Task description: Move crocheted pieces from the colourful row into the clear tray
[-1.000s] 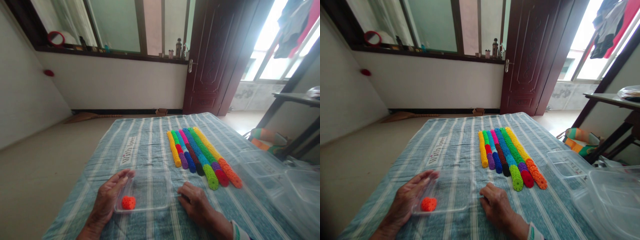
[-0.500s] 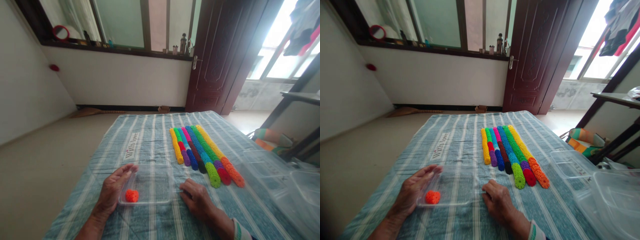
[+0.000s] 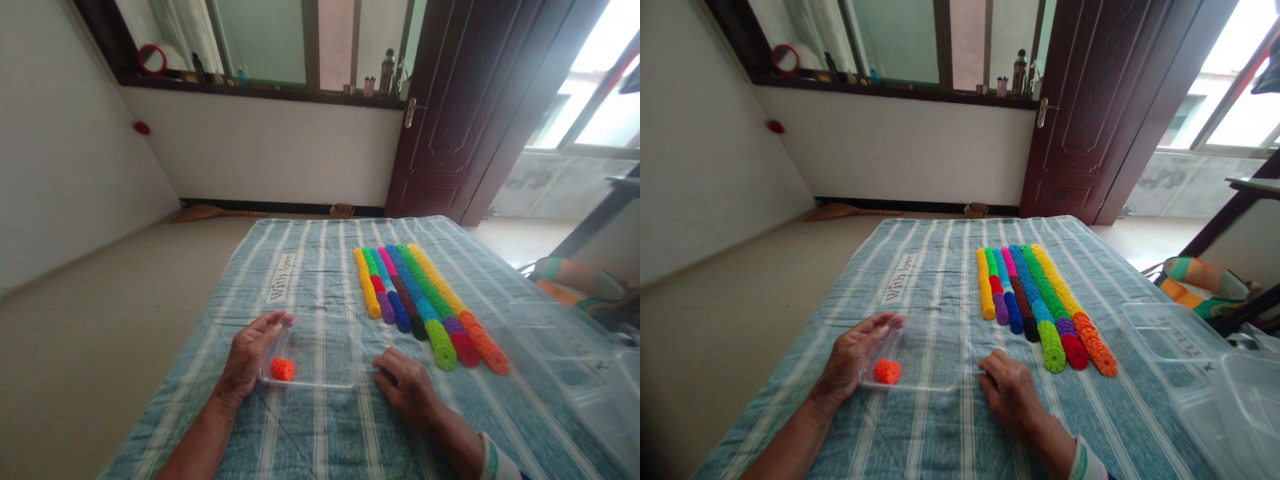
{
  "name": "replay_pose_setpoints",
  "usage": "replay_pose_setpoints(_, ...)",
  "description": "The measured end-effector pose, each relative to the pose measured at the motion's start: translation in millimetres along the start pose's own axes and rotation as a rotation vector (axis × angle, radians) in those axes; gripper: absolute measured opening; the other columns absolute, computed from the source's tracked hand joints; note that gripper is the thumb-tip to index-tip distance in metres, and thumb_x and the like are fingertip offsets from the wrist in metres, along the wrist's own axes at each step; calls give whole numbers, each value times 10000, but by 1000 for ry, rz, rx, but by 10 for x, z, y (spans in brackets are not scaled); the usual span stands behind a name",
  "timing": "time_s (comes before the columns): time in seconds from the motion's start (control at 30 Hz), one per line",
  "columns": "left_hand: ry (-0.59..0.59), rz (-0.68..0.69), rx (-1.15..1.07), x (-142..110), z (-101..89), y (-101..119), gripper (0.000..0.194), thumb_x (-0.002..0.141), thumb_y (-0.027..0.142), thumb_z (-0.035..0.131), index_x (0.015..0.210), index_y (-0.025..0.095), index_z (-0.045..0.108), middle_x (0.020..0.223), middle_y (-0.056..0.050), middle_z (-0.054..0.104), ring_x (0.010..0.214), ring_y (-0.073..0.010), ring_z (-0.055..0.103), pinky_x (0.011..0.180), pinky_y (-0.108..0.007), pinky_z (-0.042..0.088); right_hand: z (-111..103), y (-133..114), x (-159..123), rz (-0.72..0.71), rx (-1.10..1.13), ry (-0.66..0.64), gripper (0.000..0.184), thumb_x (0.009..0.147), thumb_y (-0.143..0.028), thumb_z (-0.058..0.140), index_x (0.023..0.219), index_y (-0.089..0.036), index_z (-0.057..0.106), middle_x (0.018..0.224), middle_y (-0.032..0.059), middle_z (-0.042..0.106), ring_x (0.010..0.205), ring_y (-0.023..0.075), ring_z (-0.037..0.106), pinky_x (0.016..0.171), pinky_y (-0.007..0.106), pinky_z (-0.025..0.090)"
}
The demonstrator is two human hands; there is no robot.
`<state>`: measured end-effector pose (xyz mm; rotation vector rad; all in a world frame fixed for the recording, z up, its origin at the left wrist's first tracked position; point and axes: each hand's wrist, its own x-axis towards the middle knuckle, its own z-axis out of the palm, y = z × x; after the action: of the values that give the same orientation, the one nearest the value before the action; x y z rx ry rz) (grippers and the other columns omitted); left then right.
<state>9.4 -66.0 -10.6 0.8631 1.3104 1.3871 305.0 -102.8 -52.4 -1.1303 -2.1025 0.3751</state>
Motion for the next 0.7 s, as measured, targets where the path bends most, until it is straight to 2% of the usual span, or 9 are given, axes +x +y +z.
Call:
replay_pose_setpoints(0.5,-11,-26,13,49,-49,2,503,574,404,839,995,173,690,973,-84,766,1055,-265,673,1071,-394,429,-20,-27,12,-3,3,18,115,838,-118,513,820,-209,582,733,9,582,635,141,569,583,236,423)
replay_pose_setpoints(0.6,-5,-33,17,51,-50,10,513,562,420,844,990,180,692,967,-84,767,1053,-271,674,1067,-401,435,-116,2,49,9,-45,62,142,875,-133,479,832,-205,594,746,19,594,660,149,580,607,246,438)
replay_pose_setpoints(0.7,-4,-33,23,47,-46,21,516,551,426,848,978,179,696,960,-90,768,1060,-285,670,1072,-415,430,-315,92,200,51,-154,107,146,890,-153,482,896,-201,621,866,50,633,761,171,601,685,275,461)
